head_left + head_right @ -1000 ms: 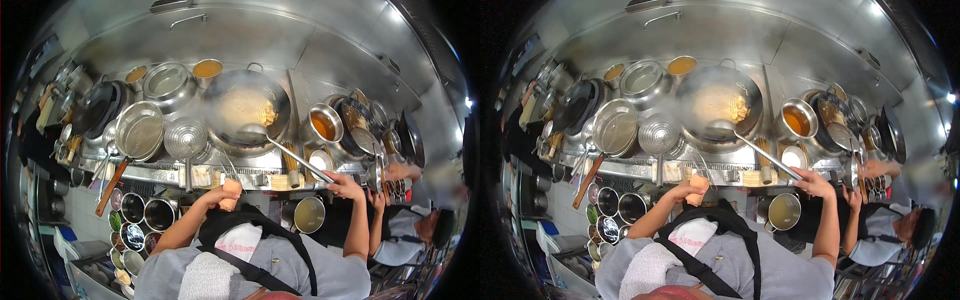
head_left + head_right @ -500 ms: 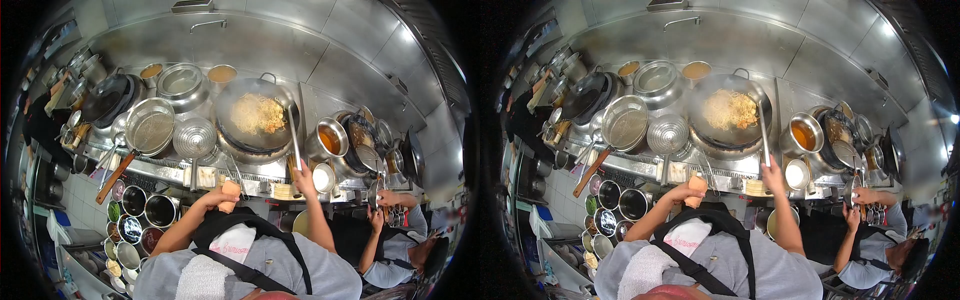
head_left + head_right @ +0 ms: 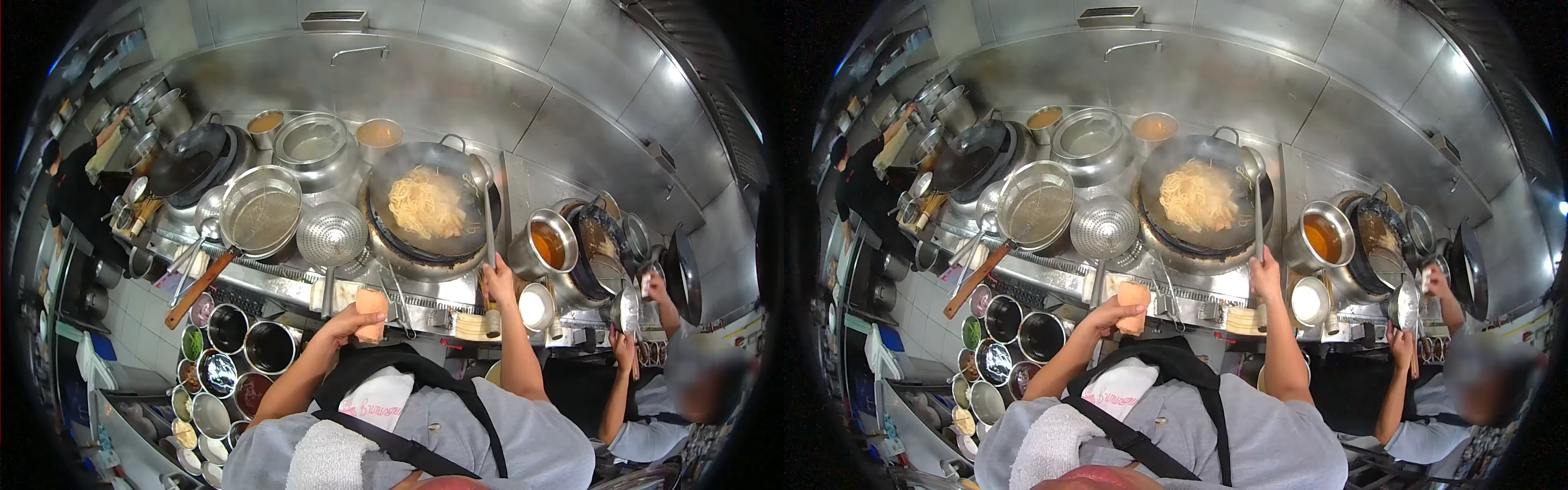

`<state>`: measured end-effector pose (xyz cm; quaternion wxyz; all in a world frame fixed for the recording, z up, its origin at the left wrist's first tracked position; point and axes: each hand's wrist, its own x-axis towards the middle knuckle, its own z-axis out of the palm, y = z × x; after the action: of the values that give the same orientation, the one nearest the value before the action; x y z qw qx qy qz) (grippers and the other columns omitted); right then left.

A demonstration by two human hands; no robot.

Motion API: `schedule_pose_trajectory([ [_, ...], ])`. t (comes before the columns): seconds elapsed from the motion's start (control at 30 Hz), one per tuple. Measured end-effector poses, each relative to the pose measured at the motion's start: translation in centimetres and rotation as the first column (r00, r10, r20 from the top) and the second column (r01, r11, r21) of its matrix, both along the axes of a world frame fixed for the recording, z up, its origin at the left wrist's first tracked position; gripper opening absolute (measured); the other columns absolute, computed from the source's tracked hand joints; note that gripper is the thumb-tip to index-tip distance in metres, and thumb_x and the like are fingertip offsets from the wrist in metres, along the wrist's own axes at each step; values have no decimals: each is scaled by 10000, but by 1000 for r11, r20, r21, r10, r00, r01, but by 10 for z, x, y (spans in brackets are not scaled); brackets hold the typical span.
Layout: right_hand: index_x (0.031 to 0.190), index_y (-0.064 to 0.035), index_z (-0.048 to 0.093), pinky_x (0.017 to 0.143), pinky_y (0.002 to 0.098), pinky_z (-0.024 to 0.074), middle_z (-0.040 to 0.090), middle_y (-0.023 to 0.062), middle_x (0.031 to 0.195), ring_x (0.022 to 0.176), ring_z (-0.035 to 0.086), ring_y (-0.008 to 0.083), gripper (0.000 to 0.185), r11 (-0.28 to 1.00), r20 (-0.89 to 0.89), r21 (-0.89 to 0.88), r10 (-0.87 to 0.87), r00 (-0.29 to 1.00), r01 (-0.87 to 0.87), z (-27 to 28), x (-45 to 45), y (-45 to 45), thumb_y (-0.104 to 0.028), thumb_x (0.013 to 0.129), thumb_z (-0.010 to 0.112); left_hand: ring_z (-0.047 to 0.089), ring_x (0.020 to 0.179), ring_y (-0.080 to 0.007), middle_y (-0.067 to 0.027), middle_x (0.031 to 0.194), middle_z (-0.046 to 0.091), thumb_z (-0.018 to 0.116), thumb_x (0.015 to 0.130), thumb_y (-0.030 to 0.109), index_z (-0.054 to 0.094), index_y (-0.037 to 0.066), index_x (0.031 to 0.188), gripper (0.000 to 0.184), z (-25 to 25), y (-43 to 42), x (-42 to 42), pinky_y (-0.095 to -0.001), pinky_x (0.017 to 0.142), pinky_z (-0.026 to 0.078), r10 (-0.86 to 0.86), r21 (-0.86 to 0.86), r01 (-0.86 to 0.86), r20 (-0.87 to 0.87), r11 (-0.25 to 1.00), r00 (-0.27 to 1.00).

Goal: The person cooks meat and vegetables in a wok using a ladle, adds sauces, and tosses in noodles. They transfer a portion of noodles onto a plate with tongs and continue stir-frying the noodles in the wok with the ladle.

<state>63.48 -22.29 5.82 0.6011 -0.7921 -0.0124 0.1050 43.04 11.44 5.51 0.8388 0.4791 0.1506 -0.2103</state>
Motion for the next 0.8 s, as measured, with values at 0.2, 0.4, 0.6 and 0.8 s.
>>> schedule_pose_trajectory([
  [0.2, 1436, -122, 405, 346, 284, 358, 452, -15, 572, 395, 407, 89, 532, 976, -205, 49, 216, 955, -210, 3, 17, 39, -171, 934, 571, 642, 844, -187, -66, 964, 628, 795, 742, 192, 542, 28, 1165, 519, -5, -10, 4, -344, 699, 547, -84, -22, 84, -24, 996, 996],
  [0.4, 1422, -323, 429, 710, 433, 507, 665, 183, 825, 750, 654, 349, 616, 581, 141, -802, 403, 904, -134, 16, -41, -70, -157, 857, 612, 651, 777, -219, -73, 881, 626, 703, 770, 153, 565, 48, 1085, 359, -33, -18, 27, -384, 674, 568, 52, -187, -73, -114, 980, 992],
  [0.6, 1394, -304, 469, 727, 437, 509, 679, 176, 870, 763, 650, 362, 569, 594, 127, -804, 156, 980, 10, 1, -101, -105, -170, 864, 629, 646, 836, -299, -132, 905, 628, 622, 822, 144, 561, 67, 984, 189, -28, -29, 101, -468, 761, 571, 46, -421, -160, -268, 893, 962],
  [0.8, 1496, -154, 317, 411, 226, 352, 461, -32, 658, 480, 404, 46, 612, 997, -108, 53, 64, 992, -58, -31, -173, -43, -108, 941, 572, 622, 723, -298, -111, 751, 568, 634, 885, 278, 520, 73, 863, 235, -39, -71, 207, -468, 641, 556, 95, -392, -214, -300, 895, 949],
])
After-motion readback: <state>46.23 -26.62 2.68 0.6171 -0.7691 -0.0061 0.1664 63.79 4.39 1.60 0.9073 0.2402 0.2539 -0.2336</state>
